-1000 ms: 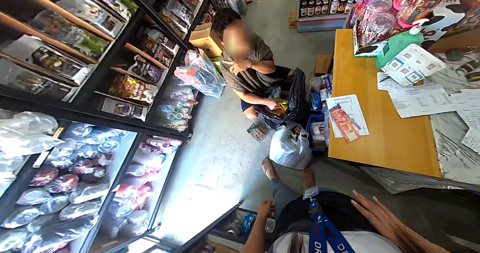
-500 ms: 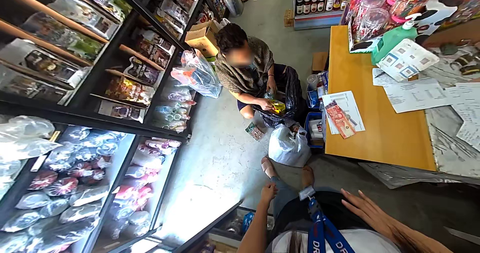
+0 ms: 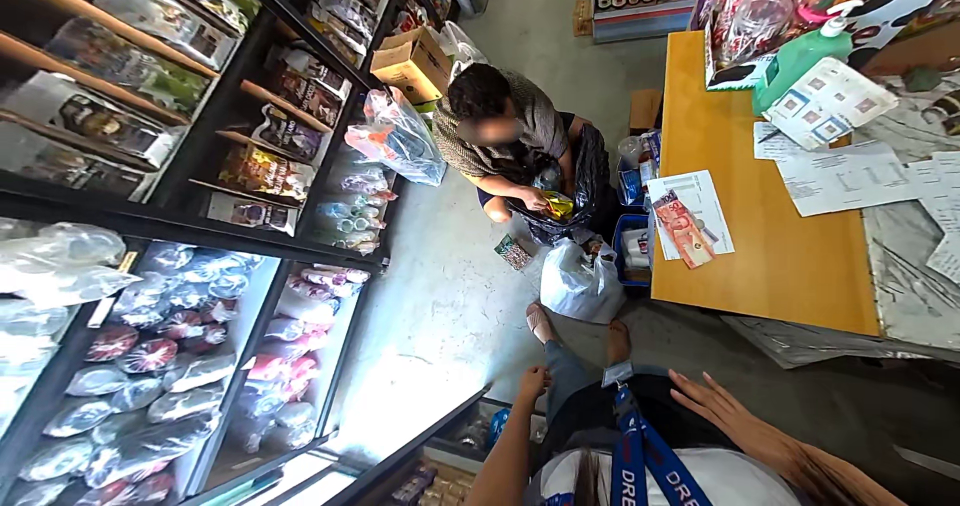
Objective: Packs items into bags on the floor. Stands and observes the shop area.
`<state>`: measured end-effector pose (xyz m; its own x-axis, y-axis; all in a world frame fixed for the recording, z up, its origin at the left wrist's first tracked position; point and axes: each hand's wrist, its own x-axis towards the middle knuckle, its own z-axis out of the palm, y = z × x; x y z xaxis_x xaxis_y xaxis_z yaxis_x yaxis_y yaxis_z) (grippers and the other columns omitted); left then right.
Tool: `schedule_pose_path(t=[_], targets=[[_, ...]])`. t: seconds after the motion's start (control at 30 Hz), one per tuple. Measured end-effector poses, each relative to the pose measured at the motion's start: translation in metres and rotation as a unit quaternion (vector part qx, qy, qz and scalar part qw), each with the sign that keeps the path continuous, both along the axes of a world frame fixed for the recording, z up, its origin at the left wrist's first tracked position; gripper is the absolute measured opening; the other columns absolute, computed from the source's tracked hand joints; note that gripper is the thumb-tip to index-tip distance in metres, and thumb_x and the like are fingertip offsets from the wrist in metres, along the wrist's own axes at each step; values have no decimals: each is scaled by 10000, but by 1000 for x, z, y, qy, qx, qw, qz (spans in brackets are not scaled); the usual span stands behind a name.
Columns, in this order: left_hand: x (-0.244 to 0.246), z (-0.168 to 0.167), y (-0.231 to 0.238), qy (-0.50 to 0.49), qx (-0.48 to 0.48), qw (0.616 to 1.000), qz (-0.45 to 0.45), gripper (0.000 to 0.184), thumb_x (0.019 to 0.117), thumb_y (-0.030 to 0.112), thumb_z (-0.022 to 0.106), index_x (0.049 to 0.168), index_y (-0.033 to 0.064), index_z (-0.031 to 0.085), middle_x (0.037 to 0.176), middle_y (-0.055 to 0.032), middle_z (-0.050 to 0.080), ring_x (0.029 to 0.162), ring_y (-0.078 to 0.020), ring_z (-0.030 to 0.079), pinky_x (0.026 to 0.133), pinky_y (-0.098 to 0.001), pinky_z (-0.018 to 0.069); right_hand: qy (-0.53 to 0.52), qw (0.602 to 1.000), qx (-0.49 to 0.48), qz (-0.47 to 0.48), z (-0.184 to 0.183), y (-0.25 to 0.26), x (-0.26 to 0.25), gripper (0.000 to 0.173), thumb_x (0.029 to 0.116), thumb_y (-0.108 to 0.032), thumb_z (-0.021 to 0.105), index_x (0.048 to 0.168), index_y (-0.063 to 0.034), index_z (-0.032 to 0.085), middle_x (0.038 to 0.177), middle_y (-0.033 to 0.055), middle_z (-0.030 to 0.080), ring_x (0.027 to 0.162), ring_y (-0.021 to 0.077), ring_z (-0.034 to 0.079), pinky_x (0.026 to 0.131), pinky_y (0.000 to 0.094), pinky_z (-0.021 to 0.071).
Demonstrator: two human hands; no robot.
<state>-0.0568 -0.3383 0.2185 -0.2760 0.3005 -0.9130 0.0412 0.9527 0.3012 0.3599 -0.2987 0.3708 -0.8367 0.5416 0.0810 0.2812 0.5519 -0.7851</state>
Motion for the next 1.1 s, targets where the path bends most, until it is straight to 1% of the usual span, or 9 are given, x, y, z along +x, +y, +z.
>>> schedule_pose_path(t=[0.1, 0.23, 0.4, 0.57, 0.73, 0.83, 0.9, 1.03, 1.1], targets=[[5, 4, 9, -1, 9, 1000, -4, 386, 1122, 247, 415, 1359, -19, 563, 1191, -200, 688, 1027, -262, 676, 897, -427, 524, 2, 1000, 16, -15, -6, -2, 1, 635, 1032, -280, 489, 1611, -106, 294, 1691, 143, 245, 1573, 208, 214, 1264, 535, 120], [9, -2, 17, -5, 26, 1000, 0, 381, 1121, 246, 415, 1349, -14, 576, 1190, -198, 690, 1025, -263, 679, 892, -432, 531, -17, 1000, -2, -8, -4, 2, 5, 619, 1059, -304, 444, 1623, -115, 273, 1703, 132, 214, 1581, 209, 188, 1264, 548, 113], [14, -7, 15, -15, 31, 999, 15, 379, 1120, 241, 420, 1346, -19, 576, 1181, -208, 692, 1012, -272, 687, 890, -434, 536, -34, 999, 19, -3, -11, 7, 8, 679, 1025, -334, 497, 1629, -139, 258, 1705, 120, 212, 1577, 202, 198, 1263, 544, 135], [12, -13, 0, -13, 35, 999, 31, 372, 1109, 221, 445, 1341, -36, 581, 1175, -222, 691, 1016, -267, 690, 913, -421, 539, -41, 999, -16, 30, -3, 16, 3, 778, 969, -349, 570, 1633, -105, 247, 1699, 159, 208, 1573, 257, 216, 1243, 620, 140], [2, -12, -6, -15, 20, 998, 57, 364, 1111, 221, 442, 1344, -24, 578, 1169, -212, 692, 996, -258, 692, 893, -423, 544, -51, 996, -17, 68, -1, 22, 0, 914, 895, -461, 628, 1638, -103, 234, 1716, 141, 155, 1588, 236, 150, 1253, 603, 65], [-2, -6, -6, -11, 11, 999, 51, 373, 1113, 233, 437, 1352, -18, 573, 1183, -212, 690, 1002, -264, 688, 883, -431, 535, -52, 996, -14, 72, 3, 22, -3, 868, 919, -448, 607, 1627, -82, 262, 1712, 143, 173, 1586, 244, 162, 1250, 600, 66], [-3, -5, -7, -10, 9, 999, 47, 376, 1113, 235, 440, 1357, -20, 570, 1191, -215, 689, 1009, -269, 688, 888, -433, 535, -51, 996, -12, 72, 3, 20, -4, 921, 865, -381, 677, 1628, -78, 260, 1713, 138, 170, 1587, 242, 157, 1252, 594, 68], [-2, -8, -6, -11, 9, 999, 44, 374, 1116, 230, 431, 1357, -19, 569, 1188, -218, 686, 1002, -268, 686, 883, -430, 535, -43, 997, -11, 70, 6, 17, -3, 976, 860, -499, 653, 1636, -83, 231, 1720, 133, 142, 1592, 233, 129, 1256, 582, 56], [0, -8, -5, -12, 8, 999, 41, 377, 1115, 236, 433, 1356, -22, 568, 1188, -217, 688, 1010, -269, 687, 890, -432, 535, -43, 996, -20, 70, 9, 16, -3, 952, 860, -446, 671, 1630, -75, 252, 1715, 143, 156, 1589, 247, 144, 1251, 595, 70]])
